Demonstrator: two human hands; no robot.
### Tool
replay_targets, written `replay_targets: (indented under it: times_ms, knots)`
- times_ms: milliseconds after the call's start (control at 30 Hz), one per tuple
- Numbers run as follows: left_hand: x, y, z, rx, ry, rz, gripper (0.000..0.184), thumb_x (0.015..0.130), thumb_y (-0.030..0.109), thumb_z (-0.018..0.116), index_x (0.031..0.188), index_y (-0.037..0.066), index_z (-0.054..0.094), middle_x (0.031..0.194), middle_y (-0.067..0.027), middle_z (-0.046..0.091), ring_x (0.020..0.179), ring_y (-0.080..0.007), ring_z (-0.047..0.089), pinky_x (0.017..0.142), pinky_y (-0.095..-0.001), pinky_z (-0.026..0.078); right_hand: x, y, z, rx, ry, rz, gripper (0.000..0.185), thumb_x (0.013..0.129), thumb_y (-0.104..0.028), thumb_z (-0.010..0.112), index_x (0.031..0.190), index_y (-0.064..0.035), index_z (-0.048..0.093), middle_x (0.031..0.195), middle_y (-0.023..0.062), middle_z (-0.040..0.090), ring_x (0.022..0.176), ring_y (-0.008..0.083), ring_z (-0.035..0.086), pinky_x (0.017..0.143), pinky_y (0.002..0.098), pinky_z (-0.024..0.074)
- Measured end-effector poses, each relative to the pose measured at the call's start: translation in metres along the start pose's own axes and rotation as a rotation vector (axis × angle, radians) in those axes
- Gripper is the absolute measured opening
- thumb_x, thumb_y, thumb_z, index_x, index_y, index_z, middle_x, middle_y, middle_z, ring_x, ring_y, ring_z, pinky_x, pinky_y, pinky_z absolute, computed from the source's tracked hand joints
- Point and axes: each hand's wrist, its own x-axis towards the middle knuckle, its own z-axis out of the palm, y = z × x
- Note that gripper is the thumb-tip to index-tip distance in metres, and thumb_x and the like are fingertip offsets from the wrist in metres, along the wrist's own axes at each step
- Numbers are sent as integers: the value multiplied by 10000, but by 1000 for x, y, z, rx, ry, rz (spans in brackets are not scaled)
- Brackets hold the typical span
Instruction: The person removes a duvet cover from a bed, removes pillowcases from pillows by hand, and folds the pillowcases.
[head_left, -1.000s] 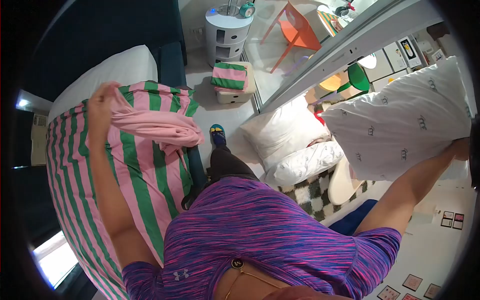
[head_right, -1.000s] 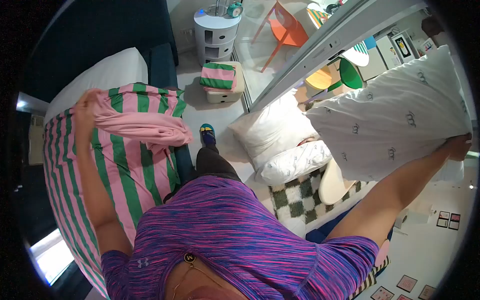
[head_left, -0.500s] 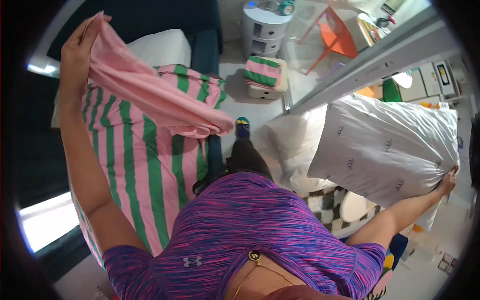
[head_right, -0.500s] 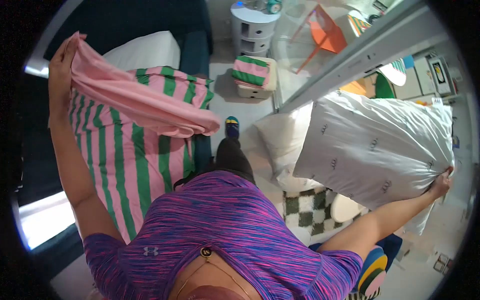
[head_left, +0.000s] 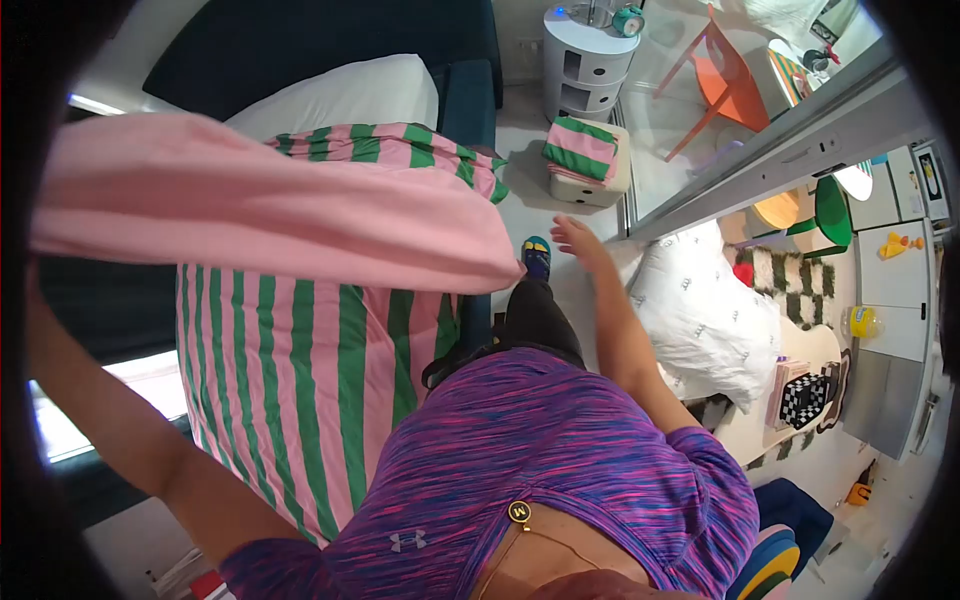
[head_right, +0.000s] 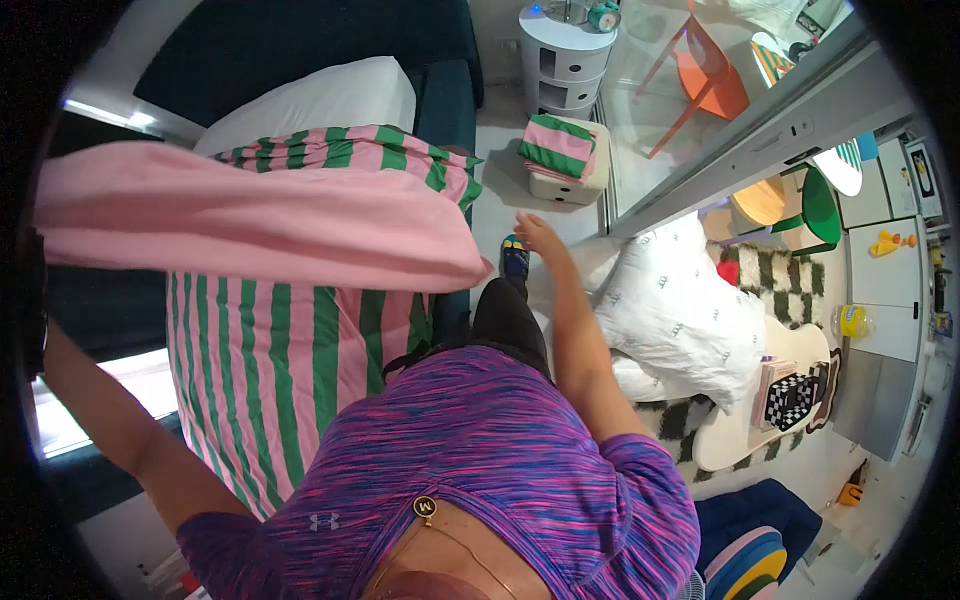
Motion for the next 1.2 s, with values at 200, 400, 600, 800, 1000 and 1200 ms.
replay_targets:
  times_ms: [200,400,600,800,1000,1200]
  knots:
    - [-36,-52,-21,-757,231,-138,424,886,377,347,940,-19,487,974,-165,478,801,-262,545,650,-369,488,29,-25,93,442,-394,302,623,842,-540,374,1209,-38,417,1179,113,484,1095,229,449,940,378,317]
    - [-86,-183,-13,-768,205,-459,372,892,321,403,1086,11,469,1043,-102,491,924,-194,512,768,-318,438,-31,-76,110,404,-739,-7,560,849,-410,436,1245,-19,372,1216,134,457,1141,228,428,980,376,302]
    - [-187,-320,13,-954,99,-802,387,895,288,442,1180,27,455,1077,-63,503,996,-153,493,847,-288,403,-98,-105,56,901,-712,188,658,812,-536,443,1246,-46,380,1228,100,454,1151,219,420,978,388,303]
    - [-230,-274,52,-1120,67,-1029,470,871,348,479,1163,-19,440,1065,-115,486,1008,-203,477,867,-322,385,-94,-111,71,860,-671,59,592,856,-494,377,1236,-40,388,1238,95,452,1142,216,431,954,379,334]
    - [-246,-264,69,-1223,104,-1055,466,873,333,477,1161,-31,434,1090,-121,470,1015,-209,472,879,-326,378,-97,-135,51,689,-538,-120,638,846,-522,361,1278,-54,322,1264,93,426,1161,235,411,957,411,323]
    - [-234,-223,61,-1061,98,-937,406,880,308,474,1121,-19,491,1063,-103,491,985,-192,479,873,-294,370,-73,-48,100,623,-832,516,730,803,-645,277,1194,-46,423,1058,108,564,1001,250,522,844,398,403]
